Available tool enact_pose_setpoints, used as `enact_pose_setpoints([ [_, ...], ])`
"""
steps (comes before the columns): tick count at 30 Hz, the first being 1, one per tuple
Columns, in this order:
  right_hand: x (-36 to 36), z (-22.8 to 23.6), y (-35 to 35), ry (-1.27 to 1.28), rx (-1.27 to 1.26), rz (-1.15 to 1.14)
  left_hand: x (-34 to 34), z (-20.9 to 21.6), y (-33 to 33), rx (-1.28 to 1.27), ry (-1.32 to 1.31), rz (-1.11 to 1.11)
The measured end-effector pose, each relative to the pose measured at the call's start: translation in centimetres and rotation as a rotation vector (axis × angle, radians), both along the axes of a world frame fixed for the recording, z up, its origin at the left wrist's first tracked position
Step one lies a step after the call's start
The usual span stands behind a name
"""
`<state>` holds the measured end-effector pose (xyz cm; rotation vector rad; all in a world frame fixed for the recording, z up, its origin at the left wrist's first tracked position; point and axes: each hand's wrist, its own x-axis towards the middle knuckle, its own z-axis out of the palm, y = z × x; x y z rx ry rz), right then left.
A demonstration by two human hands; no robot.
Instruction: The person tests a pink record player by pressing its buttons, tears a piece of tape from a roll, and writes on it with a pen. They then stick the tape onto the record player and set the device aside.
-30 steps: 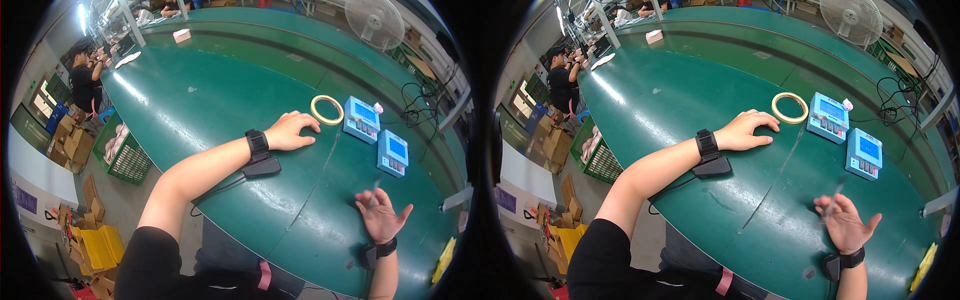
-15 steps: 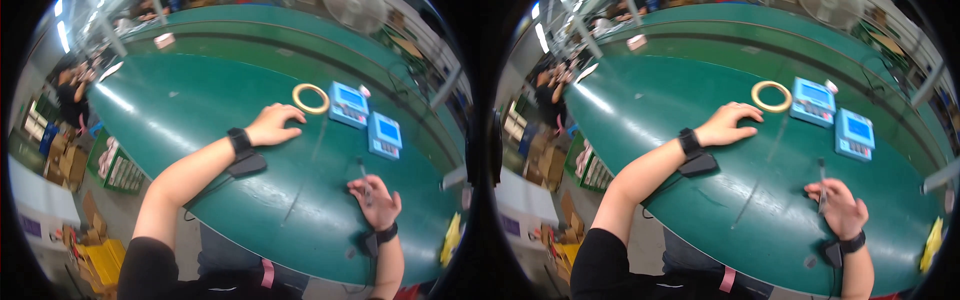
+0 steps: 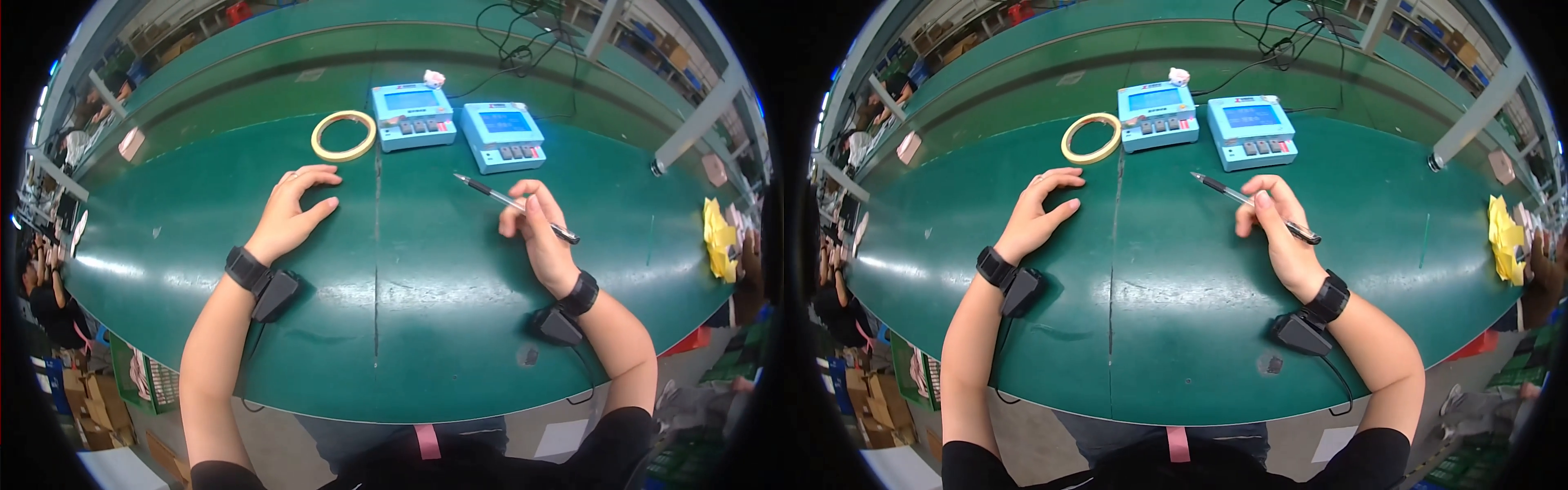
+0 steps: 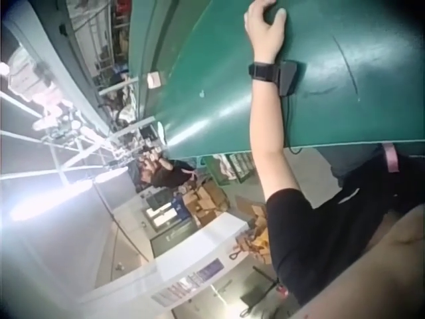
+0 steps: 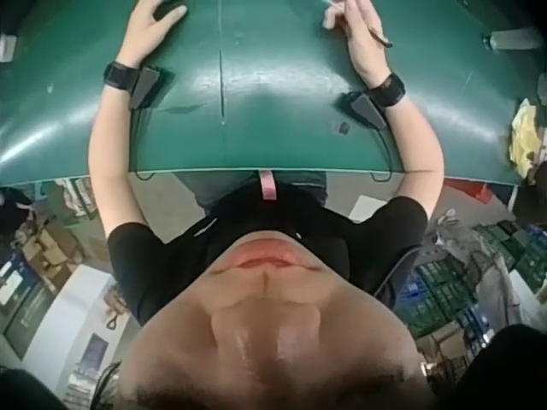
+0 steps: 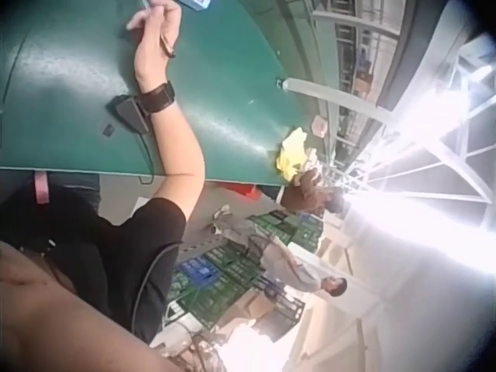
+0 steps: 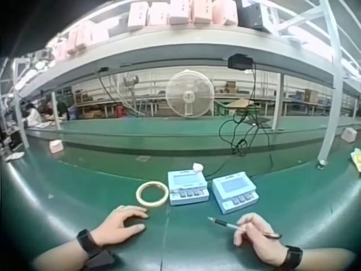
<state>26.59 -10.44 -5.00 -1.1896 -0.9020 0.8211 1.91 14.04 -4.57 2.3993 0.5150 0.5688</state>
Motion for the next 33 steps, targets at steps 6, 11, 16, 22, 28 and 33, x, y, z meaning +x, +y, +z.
enact_pose_setpoints([
  [6, -0.8, 0.7, 0.9, -0.041, 0.081, -0.056, 0.0, 0.0, 0.0, 0.02, -0.013, 0.016],
  [11, 0.2, 0.5, 0.7, -0.19, -0.009, -0.046, -0.2, -0.1, 0.0, -0.014, -0.021, 0.024],
  [16, 2.1, -0.4, 0.9, -0.248, -0.08, -0.051, 0.0, -0.1, 0.0, -0.001, -0.014, 0.005],
  [22, 2.1, -0.6, 1.0, -0.288, -0.081, -0.052, 0.5, -0.8, -0.1, 0.497, -0.009, 0.092],
  [28, 1.9, -0.6, 0.9, -0.319, -0.019, -0.143, -0.5, -0.4, 0.1, 0.379, 0.002, 0.089],
  [33, 2.0, -0.3, 0.2, -0.251, 0.071, -0.147, -0.6, 1.0, -1.4, 0.48, -0.134, -0.01],
])
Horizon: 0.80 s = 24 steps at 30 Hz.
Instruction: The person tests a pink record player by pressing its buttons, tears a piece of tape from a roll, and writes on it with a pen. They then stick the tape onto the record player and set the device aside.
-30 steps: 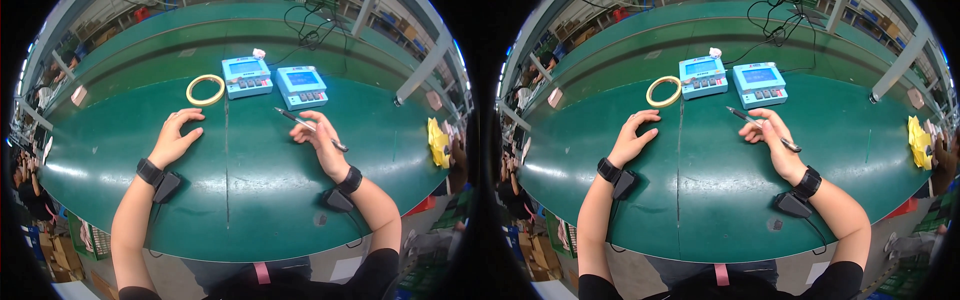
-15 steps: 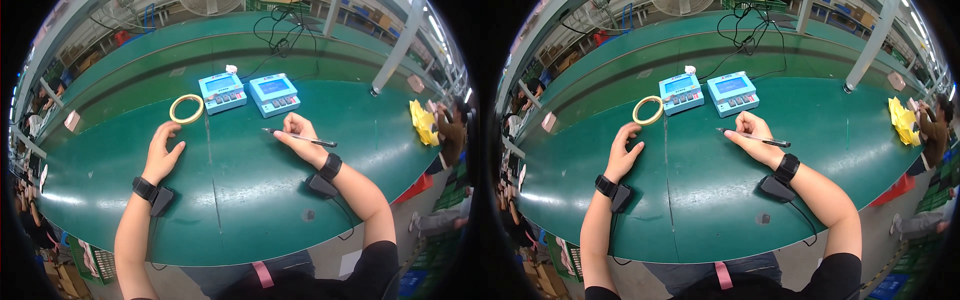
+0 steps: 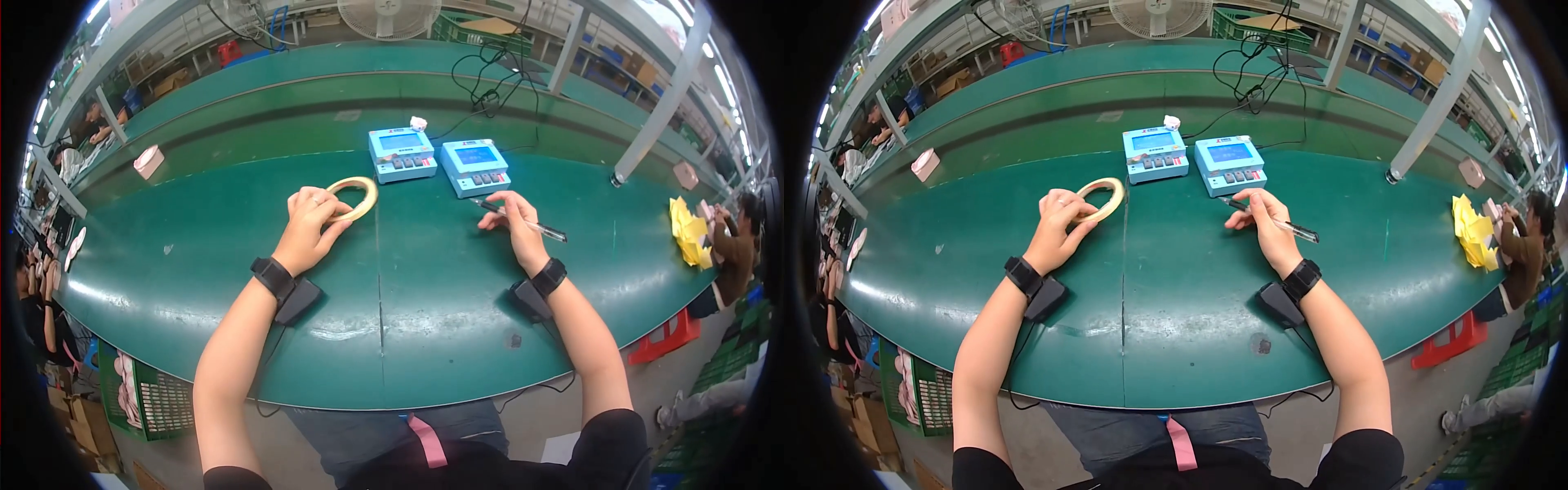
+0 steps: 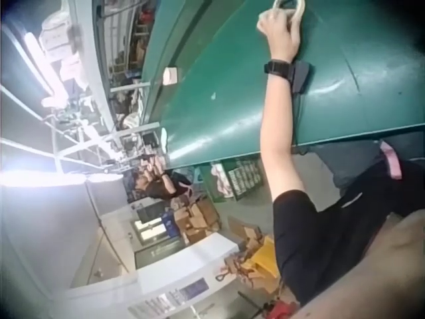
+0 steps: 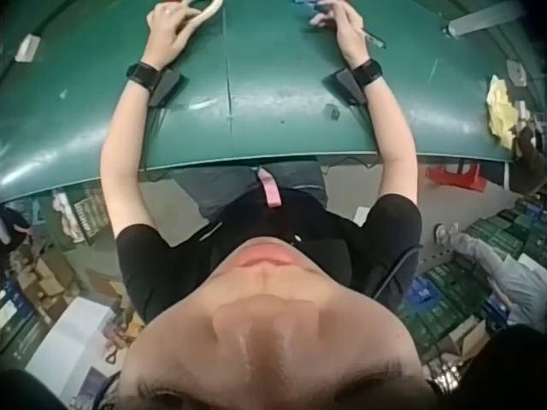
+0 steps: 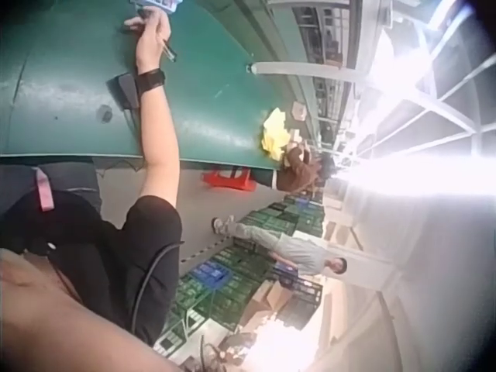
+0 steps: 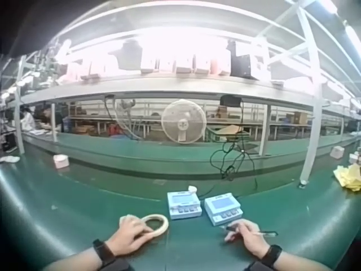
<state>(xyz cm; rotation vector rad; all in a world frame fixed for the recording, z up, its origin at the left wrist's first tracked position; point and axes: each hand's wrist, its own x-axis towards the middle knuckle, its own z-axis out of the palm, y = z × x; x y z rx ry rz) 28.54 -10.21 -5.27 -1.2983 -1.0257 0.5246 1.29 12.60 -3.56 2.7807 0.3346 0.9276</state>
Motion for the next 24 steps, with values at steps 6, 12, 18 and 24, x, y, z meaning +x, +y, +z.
enact_pose_setpoints([
  [6, -4.0, 2.4, -0.5, -0.03, 0.095, 0.002, 0.1, 1.4, -5.0, 0.308, -0.36, -0.256],
  [12, -9.5, 3.9, -2.1, -0.146, 0.208, 0.159, 0.1, 1.8, -8.2, 0.319, -0.301, -0.399],
  [18, -9.7, 3.0, -2.4, -0.166, 0.262, 0.247, 0.1, 2.2, -10.0, 0.329, -0.186, -0.557],
  [24, -10.1, 2.1, -3.1, -0.015, 0.241, 0.423, 0.5, 2.0, -10.4, 0.298, -0.113, -0.631],
])
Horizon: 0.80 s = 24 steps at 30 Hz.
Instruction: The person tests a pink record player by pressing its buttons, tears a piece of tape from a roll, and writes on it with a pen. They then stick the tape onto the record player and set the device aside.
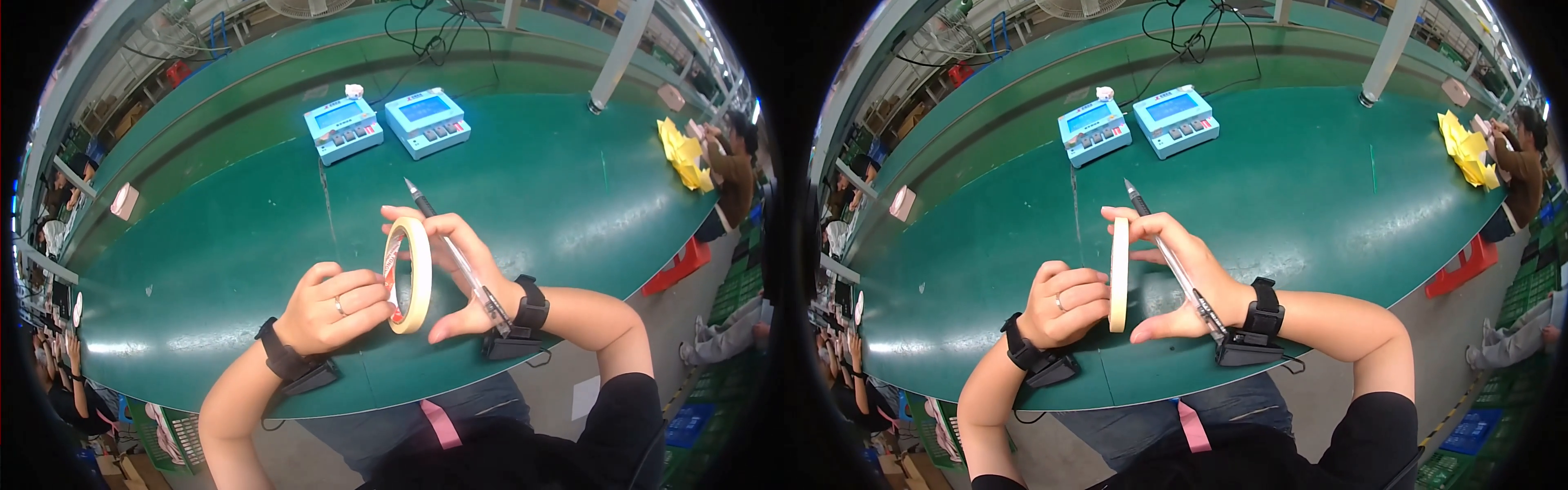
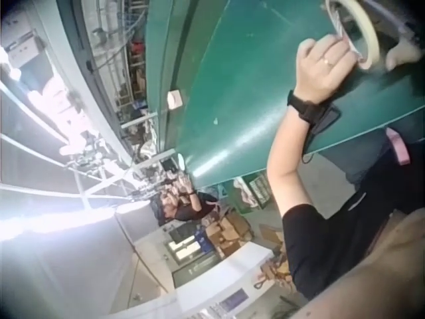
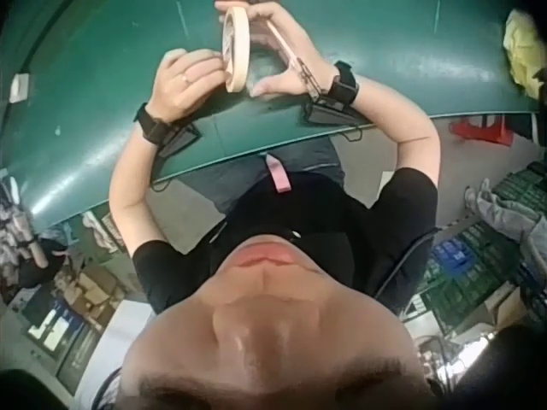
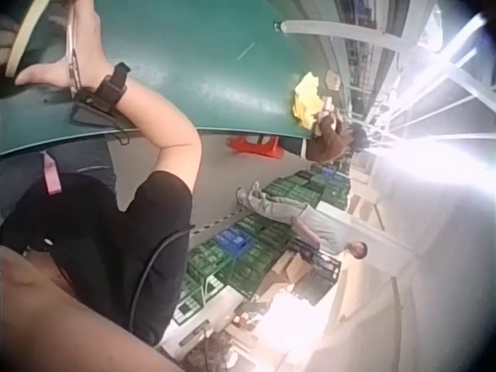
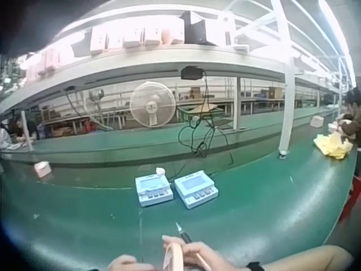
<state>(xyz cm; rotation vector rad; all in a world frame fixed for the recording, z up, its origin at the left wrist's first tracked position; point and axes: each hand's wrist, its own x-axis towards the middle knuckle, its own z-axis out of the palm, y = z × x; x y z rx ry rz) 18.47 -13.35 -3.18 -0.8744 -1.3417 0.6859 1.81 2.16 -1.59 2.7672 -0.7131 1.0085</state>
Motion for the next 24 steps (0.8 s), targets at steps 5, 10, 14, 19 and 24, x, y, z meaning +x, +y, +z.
enact_pose_setpoints([
  [5, -1.0, -0.9, 0.0, 0.147, -0.161, -0.058, 0.5, -0.5, 0.1, -0.055, 0.086, 0.002],
  [10, -0.6, -1.5, 0.7, 0.324, -0.318, -0.01, 0.9, -0.6, 0.3, -0.183, 0.214, -0.004],
  [14, -0.1, -1.2, 0.5, 0.539, -0.429, 0.242, 0.9, -0.6, 0.5, -0.276, 0.292, 0.005],
  [19, 0.5, -0.9, 0.7, 0.782, -0.415, 0.463, 0.7, -1.1, 1.1, -0.228, 0.196, 0.008],
  [24, 0.6, -1.0, 0.9, 0.849, -0.429, 0.535, 0.9, -1.5, 1.8, -0.298, 0.136, 0.035],
])
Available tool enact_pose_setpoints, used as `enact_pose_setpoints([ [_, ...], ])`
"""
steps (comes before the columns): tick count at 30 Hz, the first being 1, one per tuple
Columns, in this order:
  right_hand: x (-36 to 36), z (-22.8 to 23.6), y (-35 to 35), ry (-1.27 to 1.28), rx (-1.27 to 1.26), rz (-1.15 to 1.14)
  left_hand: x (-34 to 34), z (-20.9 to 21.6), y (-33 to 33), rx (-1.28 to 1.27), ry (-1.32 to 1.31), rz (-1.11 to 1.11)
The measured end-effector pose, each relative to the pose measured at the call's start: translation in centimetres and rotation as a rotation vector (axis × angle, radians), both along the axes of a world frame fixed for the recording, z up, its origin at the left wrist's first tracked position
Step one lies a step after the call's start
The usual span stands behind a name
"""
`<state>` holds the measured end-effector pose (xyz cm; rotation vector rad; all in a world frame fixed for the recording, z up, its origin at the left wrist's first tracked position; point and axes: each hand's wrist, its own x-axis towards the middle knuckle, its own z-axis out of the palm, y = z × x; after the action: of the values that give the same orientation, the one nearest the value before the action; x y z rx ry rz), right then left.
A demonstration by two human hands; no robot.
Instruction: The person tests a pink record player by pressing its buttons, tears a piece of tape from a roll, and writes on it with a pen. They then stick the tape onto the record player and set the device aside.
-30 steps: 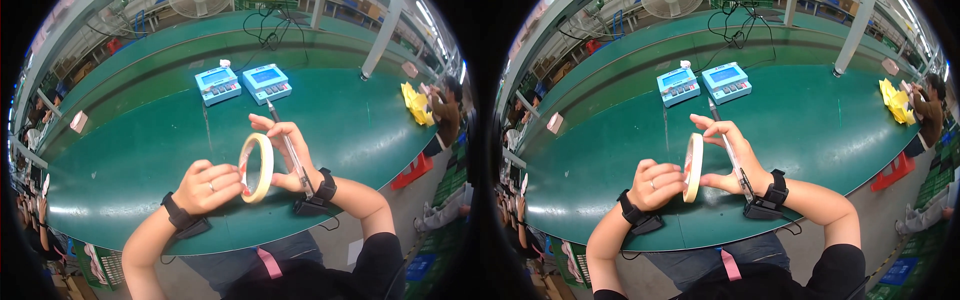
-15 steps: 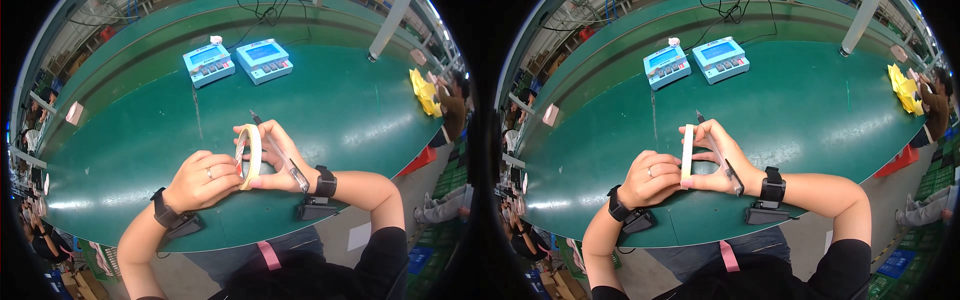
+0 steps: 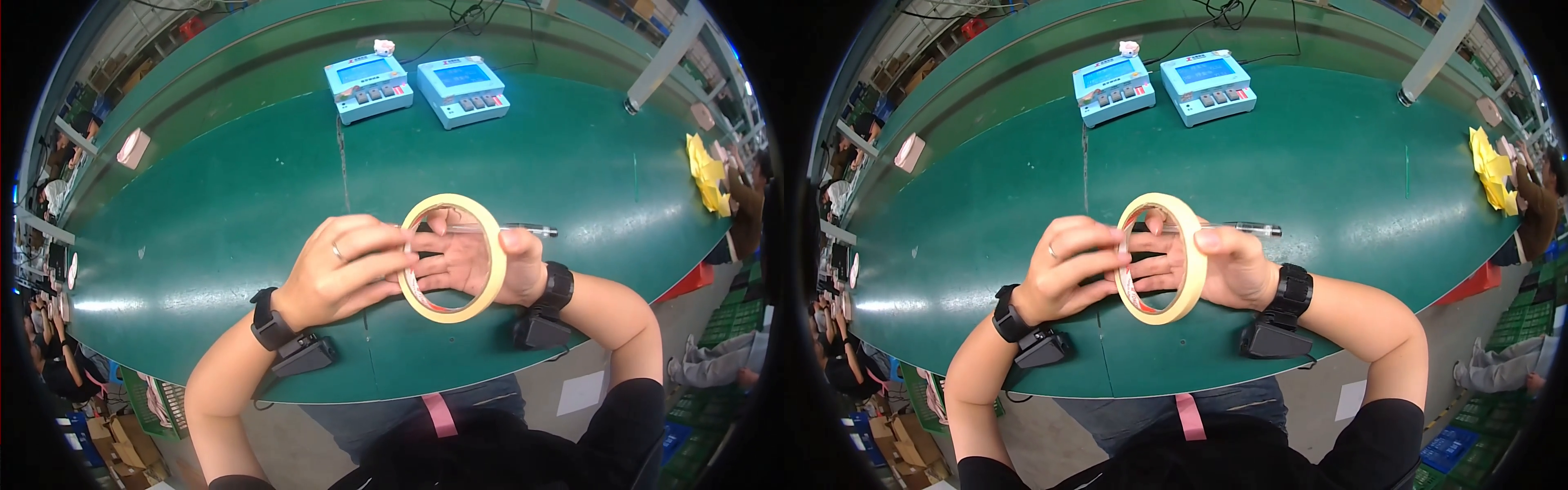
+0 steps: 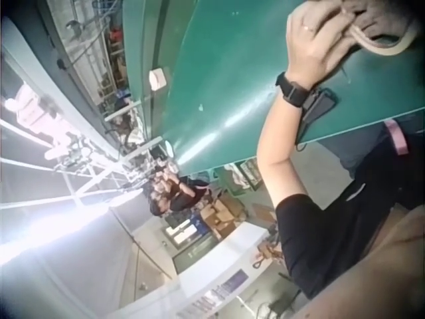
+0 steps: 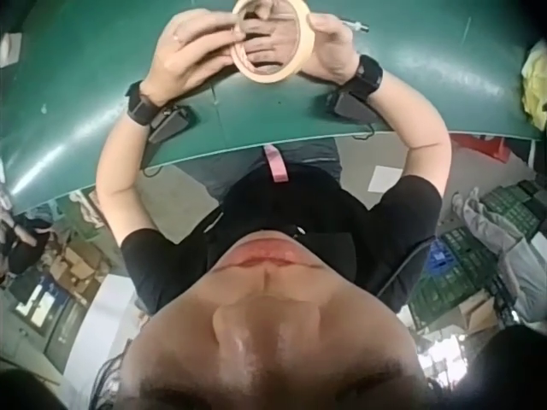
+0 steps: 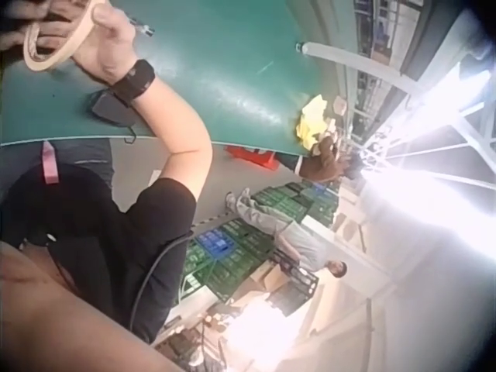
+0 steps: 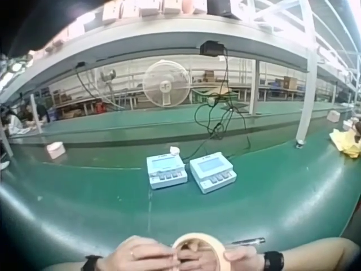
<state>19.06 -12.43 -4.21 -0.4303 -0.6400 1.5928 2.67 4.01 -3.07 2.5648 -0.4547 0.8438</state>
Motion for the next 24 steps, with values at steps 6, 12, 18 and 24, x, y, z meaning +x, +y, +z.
enact_pose_setpoints([
  [6, 0.7, 0.2, 0.4, 0.104, -0.086, 0.146, -0.1, 0.0, 0.1, -0.167, 0.067, 0.039],
  [12, 0.2, 0.1, 0.4, -0.027, -0.041, 0.117, 0.0, -0.1, 0.4, -0.288, 0.2, -0.053],
  [18, -0.6, 0.5, 0.3, -0.094, -0.146, 0.065, -0.2, -0.6, 0.6, -0.376, 0.265, -0.058],
  [24, -0.6, 0.9, 0.3, -0.188, -0.106, 0.059, 0.0, -1.0, 0.8, -0.373, 0.248, -0.105],
])
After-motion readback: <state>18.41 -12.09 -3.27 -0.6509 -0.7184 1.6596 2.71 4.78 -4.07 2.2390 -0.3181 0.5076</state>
